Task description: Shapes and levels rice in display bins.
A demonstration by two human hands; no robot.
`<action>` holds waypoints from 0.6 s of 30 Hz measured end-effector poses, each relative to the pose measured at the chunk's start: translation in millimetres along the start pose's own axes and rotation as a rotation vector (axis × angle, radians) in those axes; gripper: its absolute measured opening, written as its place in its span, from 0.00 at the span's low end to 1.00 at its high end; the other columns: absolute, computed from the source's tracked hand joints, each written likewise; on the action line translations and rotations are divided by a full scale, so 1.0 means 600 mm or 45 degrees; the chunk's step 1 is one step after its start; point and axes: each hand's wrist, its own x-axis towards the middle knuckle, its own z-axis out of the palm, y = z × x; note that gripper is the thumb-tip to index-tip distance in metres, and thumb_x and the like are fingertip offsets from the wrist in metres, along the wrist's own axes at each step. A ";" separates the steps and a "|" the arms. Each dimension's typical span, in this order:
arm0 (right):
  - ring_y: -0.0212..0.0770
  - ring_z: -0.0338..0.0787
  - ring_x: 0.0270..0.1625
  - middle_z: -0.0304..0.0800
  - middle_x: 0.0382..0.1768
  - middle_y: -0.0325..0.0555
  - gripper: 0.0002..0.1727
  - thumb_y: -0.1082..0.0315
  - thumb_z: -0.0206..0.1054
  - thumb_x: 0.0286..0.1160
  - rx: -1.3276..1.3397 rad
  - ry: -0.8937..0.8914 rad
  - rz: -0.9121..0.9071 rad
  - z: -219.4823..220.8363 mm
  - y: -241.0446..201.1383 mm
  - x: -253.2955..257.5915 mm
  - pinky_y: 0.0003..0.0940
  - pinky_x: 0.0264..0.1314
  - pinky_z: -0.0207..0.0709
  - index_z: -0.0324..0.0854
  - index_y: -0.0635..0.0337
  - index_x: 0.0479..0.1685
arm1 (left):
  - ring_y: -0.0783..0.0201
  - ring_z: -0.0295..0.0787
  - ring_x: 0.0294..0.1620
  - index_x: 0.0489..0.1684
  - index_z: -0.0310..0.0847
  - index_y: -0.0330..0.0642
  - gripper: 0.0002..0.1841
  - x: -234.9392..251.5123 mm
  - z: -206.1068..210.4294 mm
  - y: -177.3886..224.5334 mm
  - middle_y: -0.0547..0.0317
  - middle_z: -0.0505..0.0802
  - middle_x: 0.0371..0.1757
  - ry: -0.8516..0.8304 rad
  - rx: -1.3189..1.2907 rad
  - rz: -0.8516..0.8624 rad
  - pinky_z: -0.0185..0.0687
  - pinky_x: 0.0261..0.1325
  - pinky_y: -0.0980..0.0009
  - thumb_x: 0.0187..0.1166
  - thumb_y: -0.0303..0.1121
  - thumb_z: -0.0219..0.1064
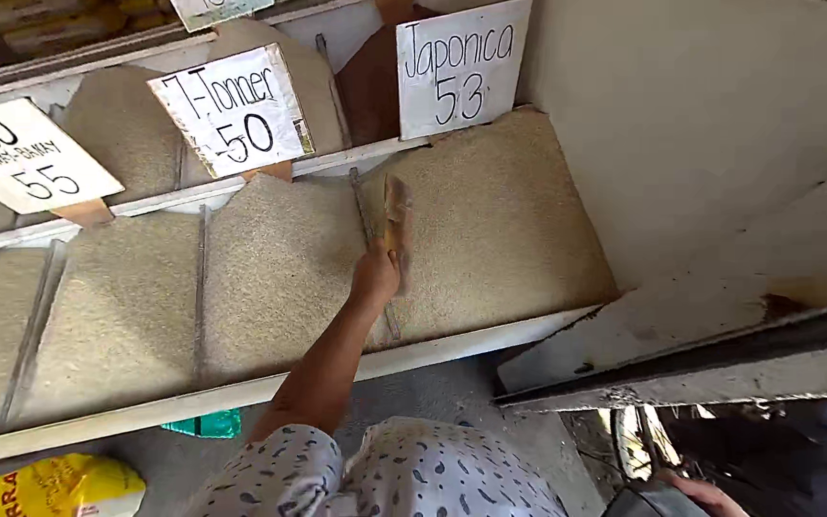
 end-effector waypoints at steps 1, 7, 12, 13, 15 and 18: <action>0.28 0.85 0.68 0.89 0.67 0.31 0.42 0.24 0.60 0.66 0.015 -0.001 0.005 -0.002 0.001 0.003 0.27 0.72 0.77 0.79 0.39 0.76 | 0.38 0.94 0.56 0.79 0.65 0.34 0.22 0.009 -0.003 -0.029 0.34 0.92 0.53 0.025 0.016 -0.084 0.88 0.59 0.41 0.95 0.41 0.51; 0.30 0.88 0.64 0.90 0.64 0.35 0.38 0.29 0.62 0.69 0.093 -0.022 0.048 0.009 -0.009 0.041 0.28 0.68 0.80 0.82 0.42 0.73 | 0.37 0.91 0.63 0.81 0.63 0.32 0.25 0.068 0.016 -0.117 0.32 0.90 0.61 0.070 -0.005 -0.343 0.85 0.64 0.39 0.91 0.38 0.56; 0.29 0.88 0.63 0.90 0.64 0.34 0.38 0.29 0.63 0.69 0.139 -0.089 0.053 0.012 -0.013 0.069 0.26 0.66 0.81 0.82 0.42 0.73 | 0.38 0.91 0.64 0.81 0.63 0.34 0.26 0.107 0.053 -0.124 0.34 0.90 0.63 -0.010 0.106 -0.362 0.86 0.64 0.40 0.89 0.39 0.59; 0.30 0.88 0.62 0.91 0.64 0.35 0.38 0.30 0.63 0.69 0.152 -0.079 0.049 0.015 -0.013 0.074 0.26 0.65 0.82 0.83 0.43 0.72 | 0.37 0.90 0.65 0.80 0.66 0.33 0.26 0.112 0.044 -0.136 0.32 0.90 0.63 0.004 0.100 -0.355 0.85 0.65 0.39 0.89 0.39 0.60; 0.30 0.88 0.63 0.90 0.64 0.36 0.38 0.30 0.63 0.70 0.156 -0.116 0.043 0.011 -0.011 0.083 0.27 0.66 0.81 0.82 0.45 0.73 | 0.36 0.89 0.66 0.77 0.70 0.32 0.25 0.112 0.005 -0.169 0.31 0.90 0.63 0.057 0.072 -0.366 0.83 0.67 0.37 0.89 0.40 0.61; 0.30 0.87 0.65 0.89 0.66 0.35 0.38 0.30 0.62 0.71 0.135 -0.187 0.084 0.006 -0.013 0.093 0.27 0.68 0.80 0.82 0.43 0.74 | 0.34 0.89 0.65 0.74 0.73 0.33 0.23 0.102 -0.083 -0.222 0.30 0.90 0.62 0.203 -0.015 -0.444 0.81 0.67 0.33 0.88 0.41 0.62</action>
